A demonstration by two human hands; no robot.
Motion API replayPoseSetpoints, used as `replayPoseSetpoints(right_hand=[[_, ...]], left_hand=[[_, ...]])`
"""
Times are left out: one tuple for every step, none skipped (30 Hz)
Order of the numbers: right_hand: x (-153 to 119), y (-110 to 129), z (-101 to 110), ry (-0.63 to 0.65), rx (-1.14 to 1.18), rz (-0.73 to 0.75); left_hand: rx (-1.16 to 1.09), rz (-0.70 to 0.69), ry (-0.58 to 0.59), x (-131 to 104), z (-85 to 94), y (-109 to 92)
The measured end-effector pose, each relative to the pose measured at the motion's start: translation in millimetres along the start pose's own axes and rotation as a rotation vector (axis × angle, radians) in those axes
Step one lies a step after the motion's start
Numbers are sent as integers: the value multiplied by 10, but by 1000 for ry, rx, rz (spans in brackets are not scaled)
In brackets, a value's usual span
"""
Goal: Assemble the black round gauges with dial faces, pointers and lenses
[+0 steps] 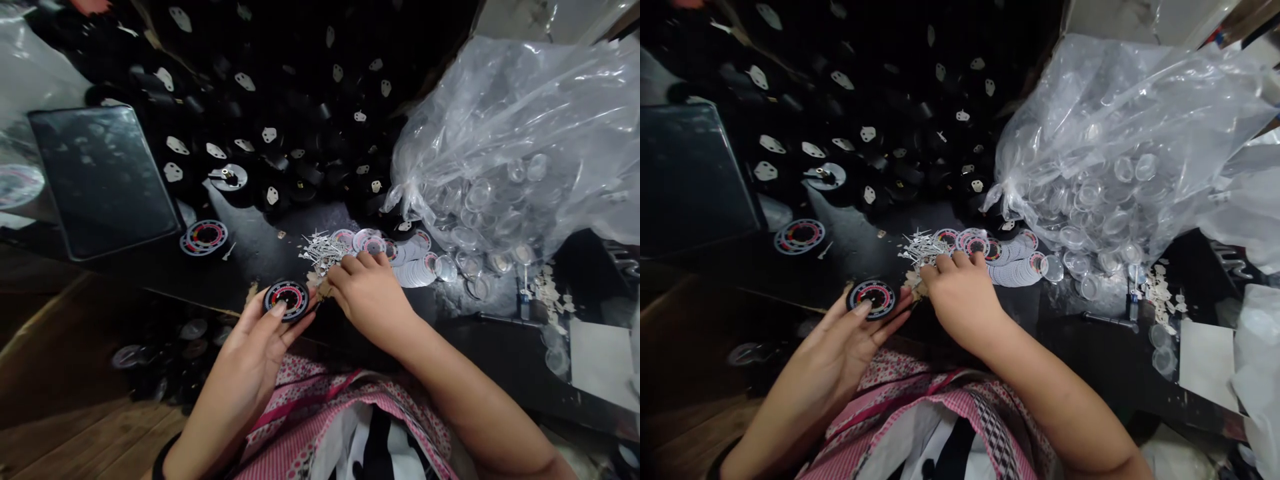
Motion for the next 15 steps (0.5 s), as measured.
replayPoseSetpoints(right_hand=[[8,5,2,2,-7,12],[12,3,1,7,-4,18],[13,-11,0,11,10,10],[10,-35,0,13,36,-11],[2,-66,-3,15,77,-41],[-11,-102,-6,14,124,-82],[-29,-139,-10,9,172,-126],[-50,-172,-15,2,216,-169],[-73,-196,-21,-5,253,-202],[-97,-211,-27,-12,284,-223],[-123,-222,-30,-21,308,-236],[-150,-232,-29,-36,329,-242],[-180,-242,-20,-56,347,-242],[-214,-255,-4,-81,359,-241],[-251,-268,15,-106,360,-235]], left_hand=[[-16,-16,-8,-15,-14,10],[-27,-37,-17,-31,-25,15],[-37,-59,-22,-47,-37,18],[-40,-71,-18,-59,-56,27],[-36,-70,-4,-65,-84,44],[-27,-59,17,-64,-120,67],[-17,-51,38,-55,-159,88],[-8,-48,57,-39,-198,106],[-4,-55,70,-17,-235,116],[-5,-70,76,7,-267,119],[-10,-87,77,31,-296,118],[-16,-101,77,52,-323,116],[-21,-106,80,68,-350,117],[-24,-105,87,76,-378,117],[-26,-103,96,78,-403,113]])
Point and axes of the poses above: each hand's wrist, its own x-axis towards the middle knuckle, its own z-axis out of the back of the hand, y = z × x, the point moved 8 cm from there along x, towards the middle knuckle, and after that the axes turned 2 degrees about x, right-handed, at the moved point
